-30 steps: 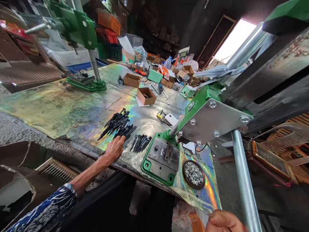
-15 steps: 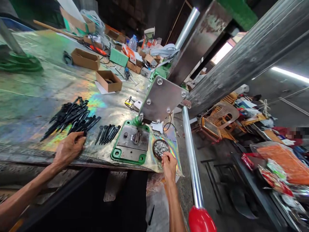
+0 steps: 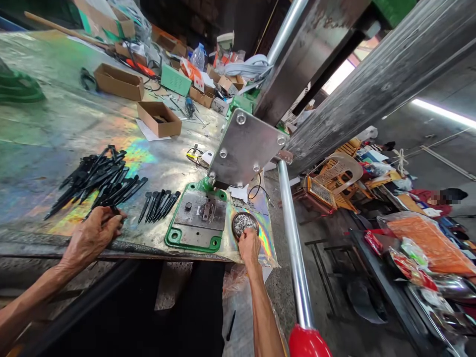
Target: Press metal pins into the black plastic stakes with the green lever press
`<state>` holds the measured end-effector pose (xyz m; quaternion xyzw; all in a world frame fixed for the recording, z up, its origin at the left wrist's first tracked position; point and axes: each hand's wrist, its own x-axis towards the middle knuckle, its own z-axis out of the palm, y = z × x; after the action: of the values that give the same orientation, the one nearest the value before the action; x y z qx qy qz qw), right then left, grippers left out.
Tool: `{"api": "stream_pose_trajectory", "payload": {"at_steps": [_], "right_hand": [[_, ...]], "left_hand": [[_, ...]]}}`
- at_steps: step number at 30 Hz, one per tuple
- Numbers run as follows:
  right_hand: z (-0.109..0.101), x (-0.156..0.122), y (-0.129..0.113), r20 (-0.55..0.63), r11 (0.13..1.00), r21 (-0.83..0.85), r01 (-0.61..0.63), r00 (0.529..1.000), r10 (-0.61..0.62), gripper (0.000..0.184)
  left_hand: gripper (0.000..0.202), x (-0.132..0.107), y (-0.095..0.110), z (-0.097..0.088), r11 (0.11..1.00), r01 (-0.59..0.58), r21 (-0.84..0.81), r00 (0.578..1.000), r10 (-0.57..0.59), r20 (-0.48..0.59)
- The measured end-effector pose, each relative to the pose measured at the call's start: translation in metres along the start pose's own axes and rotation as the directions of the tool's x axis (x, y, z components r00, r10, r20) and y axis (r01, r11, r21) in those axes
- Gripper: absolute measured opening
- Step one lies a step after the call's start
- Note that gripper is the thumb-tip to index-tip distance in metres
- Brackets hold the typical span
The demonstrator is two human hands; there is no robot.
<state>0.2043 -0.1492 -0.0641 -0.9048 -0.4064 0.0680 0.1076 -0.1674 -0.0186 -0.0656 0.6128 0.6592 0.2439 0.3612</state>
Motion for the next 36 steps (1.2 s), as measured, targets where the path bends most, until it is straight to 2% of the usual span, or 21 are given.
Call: {"api": "stream_pose_trajectory", "payload": {"at_steps": [6, 14, 21, 28, 36], "right_hand": [[-0.002, -0.001, -0.004, -0.016, 0.997, -0.070, 0.031, 0.999, -0.032, 0.019], [0.001, -0.002, 0.001, -0.035, 0.993, -0.097, 0.070, 0.997, -0.074, 0.018], [0.011, 0.002, 0.007, -0.072, 0.988, -0.112, 0.107, 0.991, -0.115, 0.019], [0.017, 0.005, 0.017, -0.112, 0.993, -0.049, 0.107, 0.987, -0.111, 0.019], [0.023, 0.008, 0.029, -0.133, 0.986, 0.113, 0.122, 0.985, -0.106, 0.021]], "left_hand": [[0.017, -0.001, -0.007, -0.001, 0.996, -0.087, 0.003, 0.996, 0.087, 0.007], [0.021, -0.005, -0.001, -0.006, 0.998, -0.067, -0.016, 0.997, 0.068, 0.022], [0.033, -0.001, -0.013, -0.005, 0.985, -0.090, -0.146, 0.992, 0.102, 0.075], [0.027, -0.003, -0.012, -0.007, 0.983, -0.092, -0.161, 0.992, 0.104, 0.065], [0.026, -0.007, -0.005, -0.010, 0.980, -0.074, -0.185, 0.993, 0.089, 0.074]]}}
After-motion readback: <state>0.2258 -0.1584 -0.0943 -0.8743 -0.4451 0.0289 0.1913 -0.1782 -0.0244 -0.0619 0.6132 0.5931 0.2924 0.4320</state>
